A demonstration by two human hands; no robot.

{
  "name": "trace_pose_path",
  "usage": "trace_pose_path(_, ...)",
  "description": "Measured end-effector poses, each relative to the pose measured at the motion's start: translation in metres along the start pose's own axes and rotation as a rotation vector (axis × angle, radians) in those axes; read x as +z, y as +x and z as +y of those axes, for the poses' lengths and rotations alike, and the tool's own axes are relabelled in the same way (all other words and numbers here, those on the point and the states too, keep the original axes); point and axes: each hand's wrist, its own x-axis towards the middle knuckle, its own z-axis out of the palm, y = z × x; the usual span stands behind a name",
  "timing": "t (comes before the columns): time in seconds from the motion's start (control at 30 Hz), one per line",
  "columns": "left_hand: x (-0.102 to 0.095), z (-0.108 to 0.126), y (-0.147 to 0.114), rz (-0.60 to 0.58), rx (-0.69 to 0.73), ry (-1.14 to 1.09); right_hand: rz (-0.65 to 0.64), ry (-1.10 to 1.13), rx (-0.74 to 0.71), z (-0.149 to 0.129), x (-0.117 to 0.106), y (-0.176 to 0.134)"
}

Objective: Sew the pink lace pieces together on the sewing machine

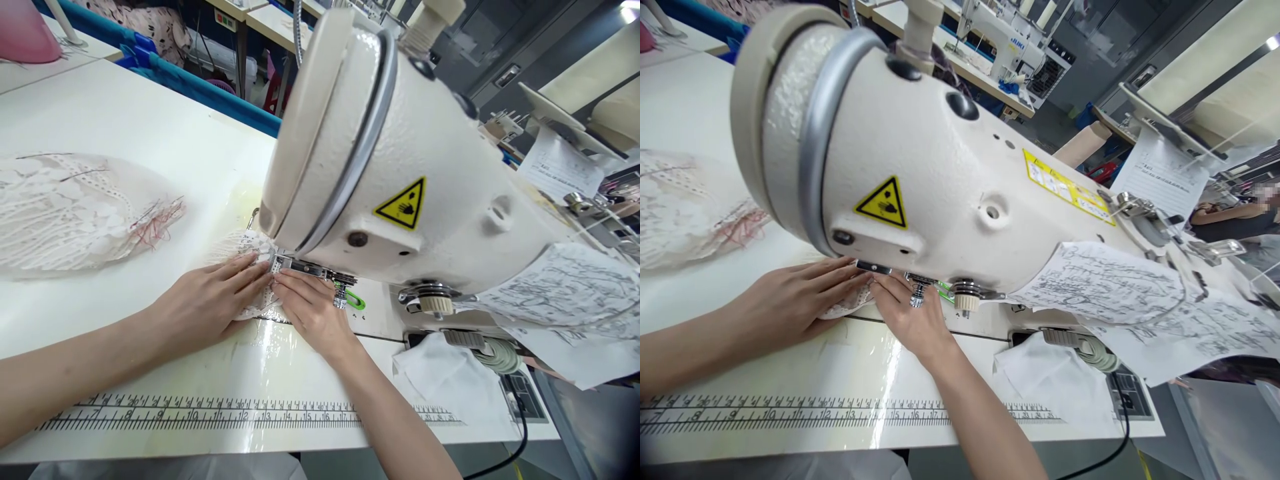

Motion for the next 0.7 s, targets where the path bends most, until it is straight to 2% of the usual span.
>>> trace_pose_path(0.23, -0.003, 0.003, 0.005, 0.081, 0.113, 0.114, -0.106, -0.011, 0.057, 0.008, 0.001, -0.010)
trace_pose_path(0.4, -0.005, 0.004, 0.010, 0.108, 0.136, 0.160, -0.205, -0.082, 0.133, 0.008, 0.003, -0.011)
trace_pose_path(0.7, -0.001, 0.002, 0.014, 0.129, 0.105, 0.152, -0.174, -0.109, 0.141, 0.007, 0.000, -0.004)
